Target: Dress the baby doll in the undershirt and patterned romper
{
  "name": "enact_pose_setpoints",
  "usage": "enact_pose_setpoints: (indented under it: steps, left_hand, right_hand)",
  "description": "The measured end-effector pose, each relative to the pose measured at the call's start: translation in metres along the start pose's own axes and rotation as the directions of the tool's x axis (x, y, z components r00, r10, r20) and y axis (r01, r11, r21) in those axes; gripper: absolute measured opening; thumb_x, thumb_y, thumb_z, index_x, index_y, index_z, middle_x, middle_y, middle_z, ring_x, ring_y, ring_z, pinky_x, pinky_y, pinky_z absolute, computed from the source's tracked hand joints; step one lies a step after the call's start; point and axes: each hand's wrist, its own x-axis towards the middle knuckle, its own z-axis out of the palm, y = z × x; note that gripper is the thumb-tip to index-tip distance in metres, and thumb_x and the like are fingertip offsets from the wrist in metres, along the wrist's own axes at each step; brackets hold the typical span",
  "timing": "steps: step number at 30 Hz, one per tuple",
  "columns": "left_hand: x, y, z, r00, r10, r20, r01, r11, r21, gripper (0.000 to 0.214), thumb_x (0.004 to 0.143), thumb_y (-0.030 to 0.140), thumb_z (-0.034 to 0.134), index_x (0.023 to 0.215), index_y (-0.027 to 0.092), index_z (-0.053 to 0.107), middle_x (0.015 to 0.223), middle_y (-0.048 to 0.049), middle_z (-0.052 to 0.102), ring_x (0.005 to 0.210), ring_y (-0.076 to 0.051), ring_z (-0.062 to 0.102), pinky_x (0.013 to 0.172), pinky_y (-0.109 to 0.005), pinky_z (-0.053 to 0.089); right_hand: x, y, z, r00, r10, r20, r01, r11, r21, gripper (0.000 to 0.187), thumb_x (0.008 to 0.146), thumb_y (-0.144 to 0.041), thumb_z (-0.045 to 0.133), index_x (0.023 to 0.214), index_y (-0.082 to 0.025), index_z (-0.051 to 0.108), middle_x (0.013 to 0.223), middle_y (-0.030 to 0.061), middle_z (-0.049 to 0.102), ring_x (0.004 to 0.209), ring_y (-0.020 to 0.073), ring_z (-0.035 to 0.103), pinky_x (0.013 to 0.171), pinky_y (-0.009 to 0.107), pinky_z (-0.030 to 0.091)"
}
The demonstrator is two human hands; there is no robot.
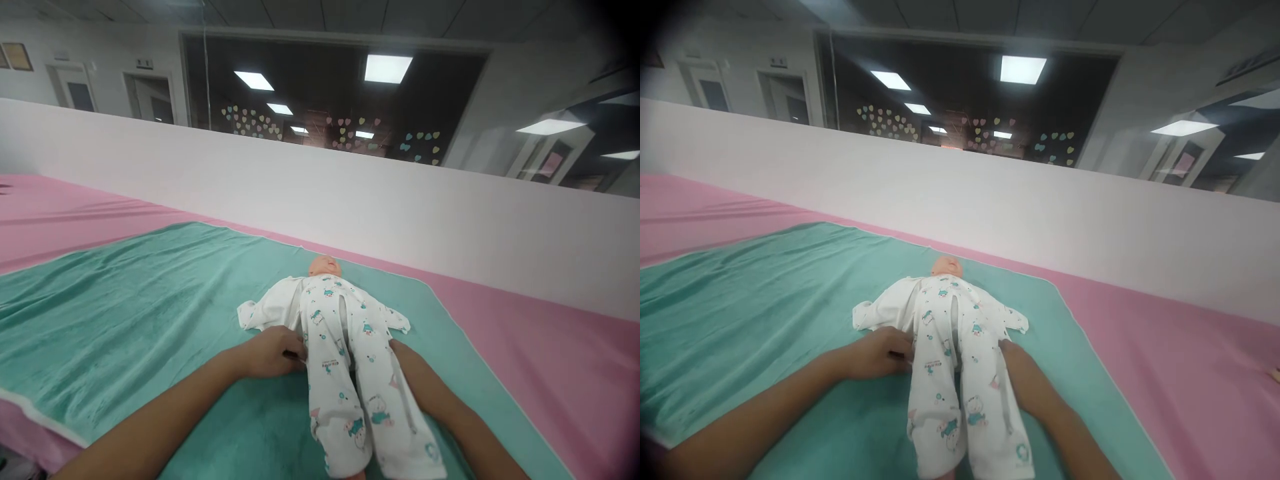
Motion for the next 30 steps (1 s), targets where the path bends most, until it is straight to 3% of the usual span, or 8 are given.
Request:
enact_pose_setpoints:
  steps: [5,9,13,17,23,25,27,30]
  left_hand:
    - [-0.005,-0.001,-0.005,0.979,-0.066,0.195,0.107,0.971,-0.212,0.012,0.074,0.029,0.062,0.073,0.022,0.072,0.072,0.0012,0.065,0.066,-0.013,0.057,0.058,-0.022,0.040]
    - [-0.005,0.001,-0.007,0.967,-0.095,0.238,0.173,0.927,-0.334,0.031,0.079,0.042,0.056,0.065,0.018,0.068,0.062,-0.0001,0.059,0.054,-0.010,0.048,0.048,-0.022,0.033]
    - [0.001,0.003,0.001,0.960,-0.272,0.071,0.272,0.836,-0.476,0.041,0.083,0.052,0.045,0.065,0.016,0.051,0.059,0.0013,0.053,0.052,-0.010,0.047,0.047,-0.021,0.035]
    - [0.008,-0.001,0.009,0.891,-0.430,-0.145,0.299,0.796,-0.526,0.040,0.077,0.055,0.053,0.067,0.020,0.036,0.056,0.0063,0.041,0.049,-0.009,0.042,0.043,-0.019,0.031]
    - [0.013,-0.012,0.007,0.795,-0.503,-0.339,0.325,0.825,-0.462,0.038,0.082,0.054,0.043,0.068,0.019,0.040,0.055,0.0058,0.039,0.050,-0.009,0.040,0.047,-0.021,0.033]
    - [0.014,-0.024,0.002,0.727,-0.495,-0.476,0.365,0.865,-0.343,0.032,0.083,0.050,0.042,0.077,0.019,0.048,0.067,0.0023,0.050,0.060,-0.012,0.048,0.055,-0.024,0.040]
    - [0.014,-0.042,-0.005,0.608,-0.437,-0.663,0.454,0.876,-0.161,0.027,0.082,0.043,0.045,0.090,0.019,0.052,0.091,-0.0039,0.057,0.083,-0.019,0.053,0.073,-0.030,0.043]
    - [0.009,-0.067,-0.019,0.482,-0.413,-0.773,0.686,0.726,0.039,0.035,0.078,0.042,0.050,0.102,0.017,0.053,0.112,-0.0116,0.053,0.108,-0.029,0.045,0.086,-0.039,0.039]
  right_hand:
    - [-0.012,-0.024,-0.018,0.956,0.012,0.293,0.068,0.963,-0.261,0.013,0.068,-0.014,0.047,0.059,-0.019,0.041,0.071,-0.0011,0.047,0.067,0.0139,0.041,0.061,0.025,0.035]
    - [-0.012,-0.028,-0.013,0.925,-0.008,0.381,0.095,0.973,-0.211,0.015,0.071,-0.009,0.039,0.061,-0.018,0.043,0.074,-0.0008,0.047,0.070,0.0131,0.042,0.063,0.024,0.034]
    - [-0.015,-0.032,0.003,0.945,-0.073,0.320,0.124,0.982,-0.140,0.018,0.074,-0.006,0.035,0.065,-0.019,0.044,0.072,-0.0017,0.047,0.068,0.0124,0.040,0.061,0.024,0.033]
    - [-0.020,-0.039,0.020,0.957,-0.146,0.250,0.173,0.981,-0.088,0.017,0.078,-0.007,0.037,0.073,-0.019,0.048,0.078,-0.0018,0.050,0.070,0.0122,0.042,0.063,0.024,0.035]
    - [-0.019,-0.041,0.027,0.916,-0.183,0.356,0.186,0.982,0.028,0.020,0.076,-0.011,0.044,0.084,-0.022,0.059,0.096,0.0012,0.057,0.087,0.0159,0.051,0.075,0.026,0.042]
    - [-0.012,-0.031,0.021,0.943,-0.154,0.294,0.154,0.988,0.023,0.015,0.081,-0.020,0.045,0.083,-0.021,0.060,0.098,0.0027,0.058,0.089,0.0173,0.052,0.077,0.028,0.043]
    - [-0.004,-0.014,0.010,0.995,-0.069,0.071,0.071,0.997,-0.028,0.019,0.085,-0.033,0.045,0.086,-0.022,0.060,0.099,0.0034,0.060,0.092,0.0183,0.053,0.081,0.030,0.041]
    - [0.008,0.019,-0.006,0.942,0.133,-0.308,-0.169,0.981,-0.095,0.031,0.080,-0.048,0.050,0.094,-0.022,0.059,0.101,0.0042,0.061,0.095,0.0209,0.054,0.081,0.032,0.040]
